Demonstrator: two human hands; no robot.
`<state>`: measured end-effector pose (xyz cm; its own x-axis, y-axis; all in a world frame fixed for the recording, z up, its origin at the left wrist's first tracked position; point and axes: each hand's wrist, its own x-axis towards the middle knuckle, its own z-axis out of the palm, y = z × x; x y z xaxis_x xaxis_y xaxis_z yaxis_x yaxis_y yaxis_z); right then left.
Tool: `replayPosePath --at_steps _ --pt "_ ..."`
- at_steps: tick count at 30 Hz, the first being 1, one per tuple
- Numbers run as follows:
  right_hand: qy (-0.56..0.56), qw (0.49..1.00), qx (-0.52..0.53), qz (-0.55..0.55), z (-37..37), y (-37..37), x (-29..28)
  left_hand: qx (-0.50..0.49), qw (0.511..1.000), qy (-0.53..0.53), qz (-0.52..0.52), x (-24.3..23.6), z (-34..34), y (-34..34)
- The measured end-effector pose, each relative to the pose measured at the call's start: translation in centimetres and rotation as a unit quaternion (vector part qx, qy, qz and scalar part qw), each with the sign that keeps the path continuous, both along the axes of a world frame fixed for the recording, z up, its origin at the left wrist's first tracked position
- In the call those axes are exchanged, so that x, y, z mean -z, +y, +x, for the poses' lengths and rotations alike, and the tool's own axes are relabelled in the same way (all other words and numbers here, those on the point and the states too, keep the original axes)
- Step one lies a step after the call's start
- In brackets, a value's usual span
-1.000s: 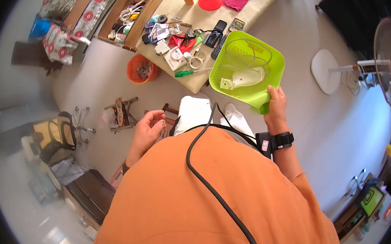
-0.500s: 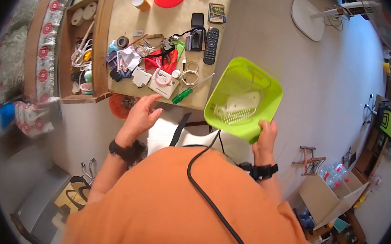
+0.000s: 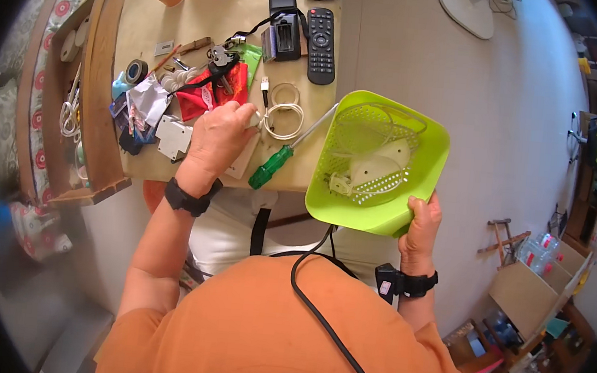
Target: The person uses a screwdriver to disassemble a white electrical plug, handles the internal wiring and contacts, then places the parts into a green plastic colander before sorting through other small items in a drawer.
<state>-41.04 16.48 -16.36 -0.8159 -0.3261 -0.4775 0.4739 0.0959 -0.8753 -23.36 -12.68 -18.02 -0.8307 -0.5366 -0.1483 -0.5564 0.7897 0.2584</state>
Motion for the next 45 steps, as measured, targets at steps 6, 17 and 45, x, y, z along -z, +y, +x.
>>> replayPosePath --at_steps 6,17,45 --pt "0.057 0.990 -0.093 -0.093 4.1 3.4 0.1 -0.019 0.931 0.352 -0.099 -2.3 4.0 5.4" --pt "-0.055 0.970 -0.163 -0.174 9.6 10.7 1.8 0.140 0.915 0.378 0.012 -6.2 7.0 20.1" --pt "-0.034 0.962 -0.202 -0.184 5.6 8.3 3.4 -0.125 0.860 0.448 0.210 -4.5 -0.7 6.5"
